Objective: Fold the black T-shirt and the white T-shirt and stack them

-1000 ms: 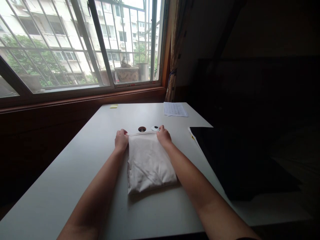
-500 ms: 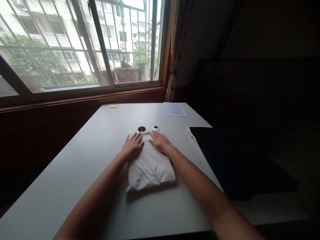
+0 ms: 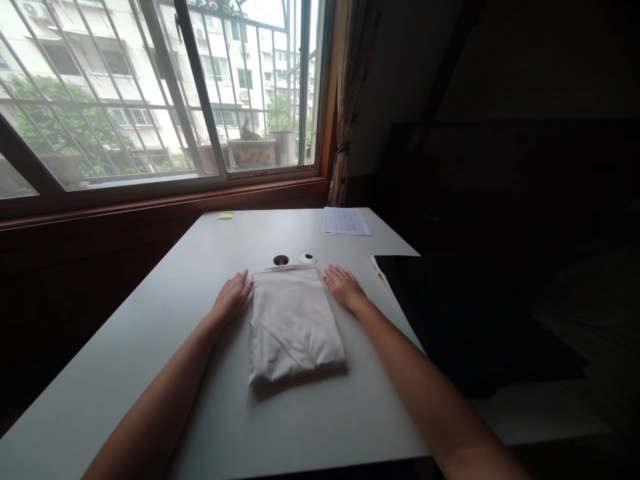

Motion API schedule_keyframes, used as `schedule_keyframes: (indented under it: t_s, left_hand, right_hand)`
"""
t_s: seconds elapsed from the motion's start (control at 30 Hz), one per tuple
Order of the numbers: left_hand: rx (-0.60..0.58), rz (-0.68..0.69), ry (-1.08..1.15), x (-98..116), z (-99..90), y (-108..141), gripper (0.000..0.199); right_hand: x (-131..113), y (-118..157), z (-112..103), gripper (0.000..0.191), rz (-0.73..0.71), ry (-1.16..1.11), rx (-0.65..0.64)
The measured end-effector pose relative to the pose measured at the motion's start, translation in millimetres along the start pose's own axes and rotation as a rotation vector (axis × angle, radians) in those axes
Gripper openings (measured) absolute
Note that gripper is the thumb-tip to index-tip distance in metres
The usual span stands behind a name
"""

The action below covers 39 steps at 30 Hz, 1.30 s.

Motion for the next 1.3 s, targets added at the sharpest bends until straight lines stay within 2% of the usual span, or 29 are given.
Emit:
schedule_keyframes:
  t_s: [0.17, 0.27, 0.4, 0.5, 0.63, 0.7, 0.83, 0.9, 1.0, 1.1, 1.2, 1.3]
  left_hand:
    - [-0.035, 0.028, 0.14, 3.5, -2.1, 36.9, 0.07]
    - [-0.066, 0.049, 0.214, 18.5, -2.6, 60.2, 0.076]
    - [-0.098, -0.002, 0.443, 41.0, -6.1, 81.0, 0.083]
    - [-0.078, -0.043, 0.453, 51.9, -10.0, 87.5, 0.089]
    - [-0.059, -0.107, 0.449, 53.6, -10.6, 95.2, 0.092]
    - [-0.11, -0.16, 0.523, 51.9, -7.4, 104.1, 0.097]
    - [-0.357, -0.322, 0.746, 52.7, 1.4, 132.1, 0.111]
    - [-0.417, -0.388, 0.836, 55.0, -0.8, 140.9, 0.113]
    - [-0.358, -0.452, 0.901, 55.9, -8.1, 135.4, 0.115]
    - [-0.267, -0.472, 0.904, 57.7, -8.8, 114.3, 0.112]
    - [-0.2, -0.484, 0.946, 61.3, -1.6, 91.4, 0.106]
    - [-0.165, -0.505, 1.029, 64.8, 8.7, 78.6, 0.107]
  right_hand:
    - [1.0, 17.1, -0.5, 0.048, 0.018, -0.063, 0.051]
    - [-5.7, 32.5, -2.4, 0.045, 0.036, -0.107, 0.094]
    - [-24.0, 58.8, -4.7, 0.037, 0.03, -0.159, 0.124]
    - [-37.0, 76.9, -7.0, 0.039, 0.038, -0.243, 0.102]
    - [-41.3, 91.0, -11.3, 0.05, 0.095, -0.324, -0.005]
    - [-39.7, 95.9, -15.4, 0.05, 0.092, -0.354, -0.055]
    - [-31.1, 109.0, -17.4, 0.052, 0.092, -0.526, -0.184]
    - [-25.8, 115.5, -16.0, 0.056, 0.136, -0.652, -0.229]
    - [-21.3, 118.3, -10.5, 0.067, 0.235, -0.864, -0.258]
    - [-25.3, 109.2, -4.5, 0.07, 0.256, -1.004, -0.257]
    - [-30.7, 95.1, -3.2, 0.072, 0.223, -1.0, -0.211]
    - [-33.8, 89.4, -3.0, 0.081, 0.202, -0.96, -0.198]
Point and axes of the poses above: each hand's wrist, its own y-axis away from the middle knuckle, its own z-axis out of the palm, x = y × z, the point moved 8 cm from there along -y, towards the middle knuckle
